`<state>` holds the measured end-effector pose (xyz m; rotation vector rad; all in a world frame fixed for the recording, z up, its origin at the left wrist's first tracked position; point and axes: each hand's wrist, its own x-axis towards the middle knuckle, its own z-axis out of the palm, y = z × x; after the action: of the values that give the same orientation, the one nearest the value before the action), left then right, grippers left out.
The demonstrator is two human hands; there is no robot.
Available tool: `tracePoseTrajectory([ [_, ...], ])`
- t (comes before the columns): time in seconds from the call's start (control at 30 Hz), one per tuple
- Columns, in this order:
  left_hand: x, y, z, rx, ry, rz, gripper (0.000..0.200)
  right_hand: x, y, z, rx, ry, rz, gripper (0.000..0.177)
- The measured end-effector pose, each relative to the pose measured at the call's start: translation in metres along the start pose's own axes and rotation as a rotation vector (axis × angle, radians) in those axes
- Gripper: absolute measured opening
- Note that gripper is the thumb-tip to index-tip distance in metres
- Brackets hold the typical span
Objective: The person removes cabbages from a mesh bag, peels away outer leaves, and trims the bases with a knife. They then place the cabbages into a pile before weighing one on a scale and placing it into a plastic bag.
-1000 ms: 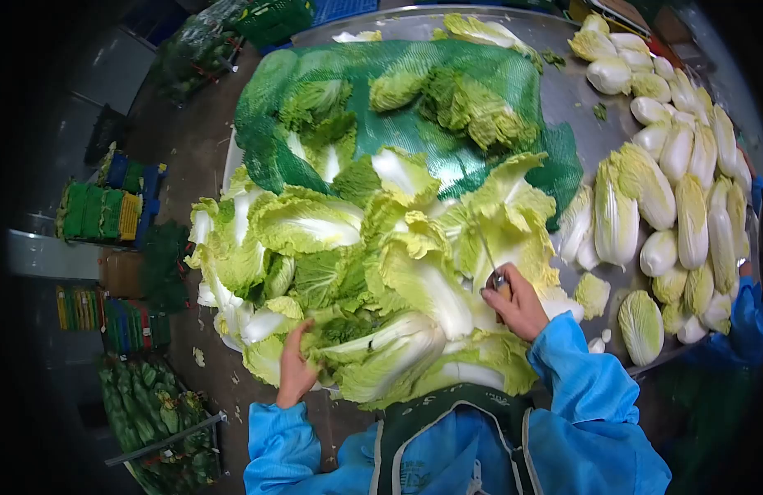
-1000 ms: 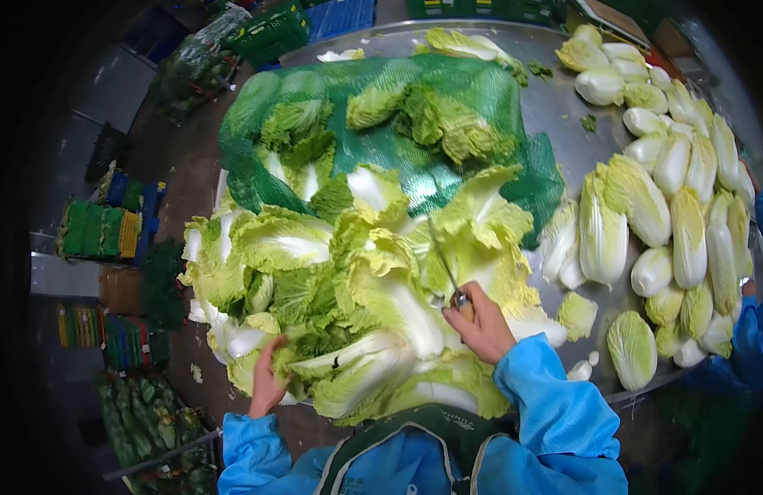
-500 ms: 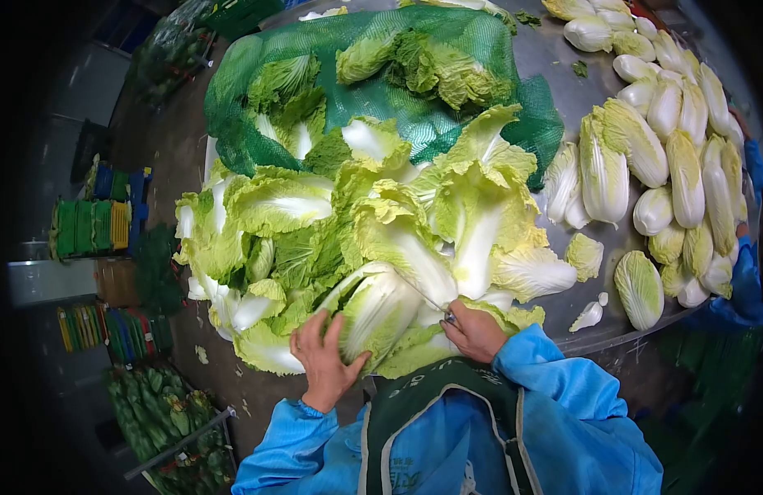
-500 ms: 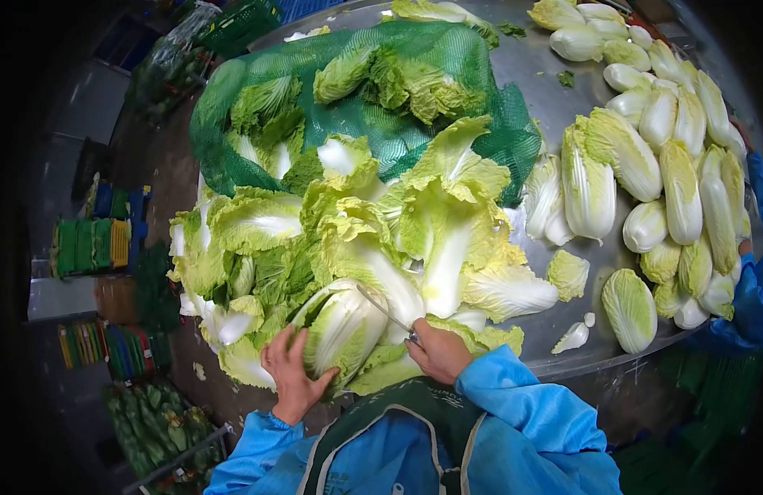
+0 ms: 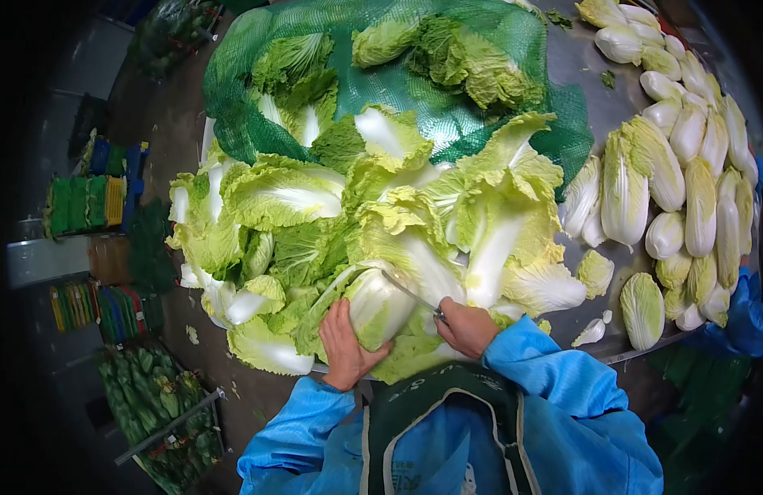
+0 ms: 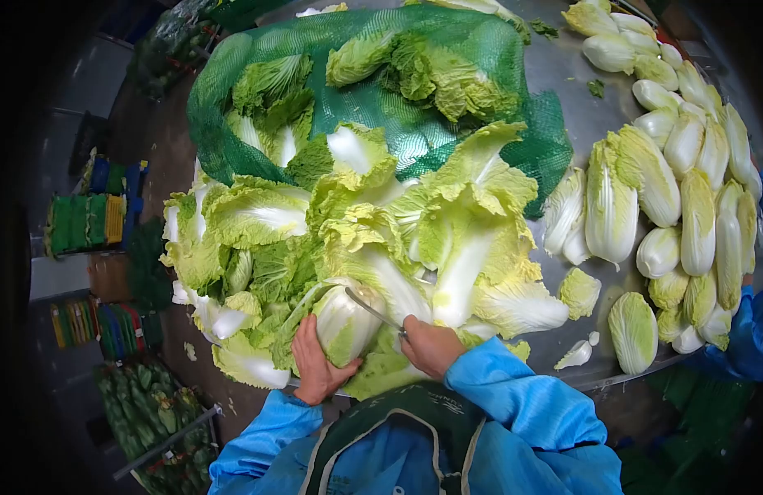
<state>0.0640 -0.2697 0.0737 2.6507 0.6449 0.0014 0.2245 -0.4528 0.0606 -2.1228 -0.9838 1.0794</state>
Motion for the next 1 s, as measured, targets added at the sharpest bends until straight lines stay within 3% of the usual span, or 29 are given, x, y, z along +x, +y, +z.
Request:
tracePoseTrajectory([
  [0.3,0.009,-0.013,0.002,-0.047,-0.009,0.026,0.1,0.013,-0.004,0.005,-0.076,0.031,-0.022,0.022],
  [0.5,0.014,-0.025,0.008,-0.058,0.005,0.051,0.101,0.041,0.001,0.004,-0.169,-0.046,0.019,0.023],
  [0.57,0.011,-0.031,0.011,-0.089,-0.011,0.031,0.101,0.063,0.002,0.006,-0.231,-0.114,0.177,0.025],
  [0.7,0.011,-0.034,0.007,-0.159,0.06,0.091,0.102,0.074,0.01,0.01,-0.27,-0.081,0.133,0.026],
  [0.77,0.009,-0.036,0.008,-0.182,0.076,0.132,0.103,0.07,0.023,0.004,0.227,-0.066,-0.013,0.028],
  [0.8,0.006,-0.036,0.007,-0.209,0.068,0.16,0.104,0.06,-0.002,-0.018,0.536,-0.264,0.226,0.028],
  [0.93,0.0,-0.019,0.001,-0.261,0.192,0.207,0.11,0.027,-0.031,-0.054,0.765,-0.302,0.332,0.029],
  [0.97,0.003,-0.006,-0.009,-0.256,0.203,0.218,0.11,0.017,-0.038,-0.067,0.761,-0.292,0.32,0.029],
  [1.0,0.01,0.012,-0.025,-0.432,0.218,0.177,0.11,0.008,-0.044,-0.08,0.754,-0.223,0.207,0.033],
])
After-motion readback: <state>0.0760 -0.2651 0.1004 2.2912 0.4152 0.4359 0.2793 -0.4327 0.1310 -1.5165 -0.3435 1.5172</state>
